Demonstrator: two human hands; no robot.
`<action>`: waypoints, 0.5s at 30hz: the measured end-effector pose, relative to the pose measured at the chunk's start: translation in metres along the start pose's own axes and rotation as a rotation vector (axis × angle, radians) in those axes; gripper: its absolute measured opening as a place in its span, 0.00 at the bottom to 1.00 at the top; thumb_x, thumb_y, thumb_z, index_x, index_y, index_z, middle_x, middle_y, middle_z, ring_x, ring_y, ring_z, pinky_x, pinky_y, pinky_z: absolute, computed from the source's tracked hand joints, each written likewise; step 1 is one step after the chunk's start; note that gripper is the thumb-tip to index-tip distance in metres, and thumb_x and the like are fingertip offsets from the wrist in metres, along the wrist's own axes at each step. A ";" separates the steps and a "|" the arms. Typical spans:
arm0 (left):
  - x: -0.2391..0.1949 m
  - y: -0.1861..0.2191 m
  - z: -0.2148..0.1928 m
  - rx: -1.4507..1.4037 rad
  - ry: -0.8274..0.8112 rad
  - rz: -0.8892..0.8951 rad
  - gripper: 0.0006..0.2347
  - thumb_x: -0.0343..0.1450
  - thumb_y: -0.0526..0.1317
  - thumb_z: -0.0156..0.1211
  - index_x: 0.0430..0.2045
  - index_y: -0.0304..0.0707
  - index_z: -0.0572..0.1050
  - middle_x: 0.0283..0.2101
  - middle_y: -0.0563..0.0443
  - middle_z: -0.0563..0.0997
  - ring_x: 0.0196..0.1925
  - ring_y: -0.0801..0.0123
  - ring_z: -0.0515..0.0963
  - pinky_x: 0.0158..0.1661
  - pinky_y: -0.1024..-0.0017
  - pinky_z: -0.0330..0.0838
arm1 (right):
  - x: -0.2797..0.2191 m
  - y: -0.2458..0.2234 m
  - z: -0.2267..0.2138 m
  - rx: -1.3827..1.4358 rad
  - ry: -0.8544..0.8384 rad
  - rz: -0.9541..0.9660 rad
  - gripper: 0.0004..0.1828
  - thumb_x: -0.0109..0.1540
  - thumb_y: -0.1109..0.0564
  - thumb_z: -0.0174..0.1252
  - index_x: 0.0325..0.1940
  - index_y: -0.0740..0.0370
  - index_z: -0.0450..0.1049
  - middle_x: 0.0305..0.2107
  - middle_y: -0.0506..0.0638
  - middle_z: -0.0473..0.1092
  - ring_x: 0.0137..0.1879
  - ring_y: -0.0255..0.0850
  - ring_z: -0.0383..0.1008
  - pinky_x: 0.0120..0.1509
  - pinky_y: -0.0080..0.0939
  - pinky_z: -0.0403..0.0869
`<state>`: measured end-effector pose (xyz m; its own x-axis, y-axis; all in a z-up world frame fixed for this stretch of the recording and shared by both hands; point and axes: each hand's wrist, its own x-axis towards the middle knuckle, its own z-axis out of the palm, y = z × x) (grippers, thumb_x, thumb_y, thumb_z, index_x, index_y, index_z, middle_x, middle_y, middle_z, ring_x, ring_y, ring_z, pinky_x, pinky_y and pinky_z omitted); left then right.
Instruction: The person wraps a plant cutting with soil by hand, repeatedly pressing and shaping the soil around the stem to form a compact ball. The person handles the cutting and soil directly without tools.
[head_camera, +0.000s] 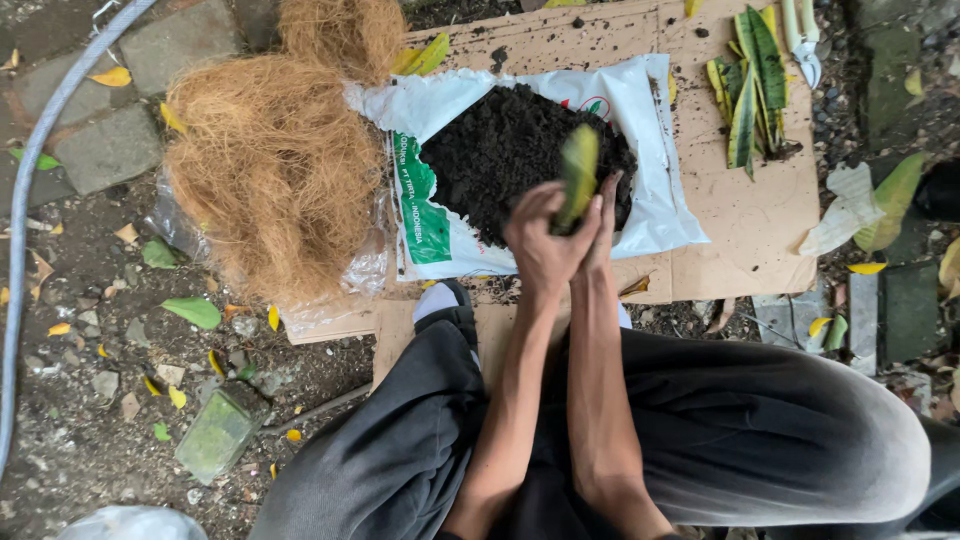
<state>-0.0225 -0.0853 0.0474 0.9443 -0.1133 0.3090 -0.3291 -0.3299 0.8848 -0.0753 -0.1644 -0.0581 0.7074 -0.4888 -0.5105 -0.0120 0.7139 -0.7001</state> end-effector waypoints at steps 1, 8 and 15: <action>-0.004 -0.001 0.006 0.022 0.014 0.014 0.08 0.69 0.42 0.69 0.30 0.37 0.79 0.36 0.50 0.84 0.40 0.68 0.84 0.51 0.66 0.81 | 0.004 0.009 -0.011 0.020 -0.072 -0.036 0.22 0.71 0.40 0.42 0.56 0.58 0.68 0.29 0.45 0.70 0.27 0.33 0.67 0.28 0.34 0.71; -0.006 -0.011 0.002 0.038 -0.006 -0.271 0.09 0.69 0.43 0.71 0.28 0.38 0.80 0.34 0.51 0.82 0.35 0.66 0.82 0.41 0.67 0.77 | 0.013 0.035 -0.022 -0.038 -0.132 -0.096 0.27 0.79 0.38 0.40 0.62 0.65 0.68 0.39 0.49 0.69 0.44 0.38 0.70 0.50 0.40 0.74; 0.005 -0.026 -0.021 -0.193 0.198 -0.599 0.25 0.62 0.42 0.77 0.50 0.38 0.70 0.47 0.46 0.80 0.43 0.60 0.84 0.48 0.64 0.80 | -0.016 0.020 0.064 -0.269 -0.191 -0.145 0.42 0.72 0.28 0.34 0.79 0.60 0.54 0.74 0.61 0.55 0.80 0.51 0.55 0.84 0.50 0.55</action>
<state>-0.0095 -0.0578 0.0333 0.9522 0.2183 -0.2138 0.2409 -0.1060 0.9647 -0.0414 -0.1100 -0.0319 0.8345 -0.4543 -0.3119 -0.0699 0.4742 -0.8777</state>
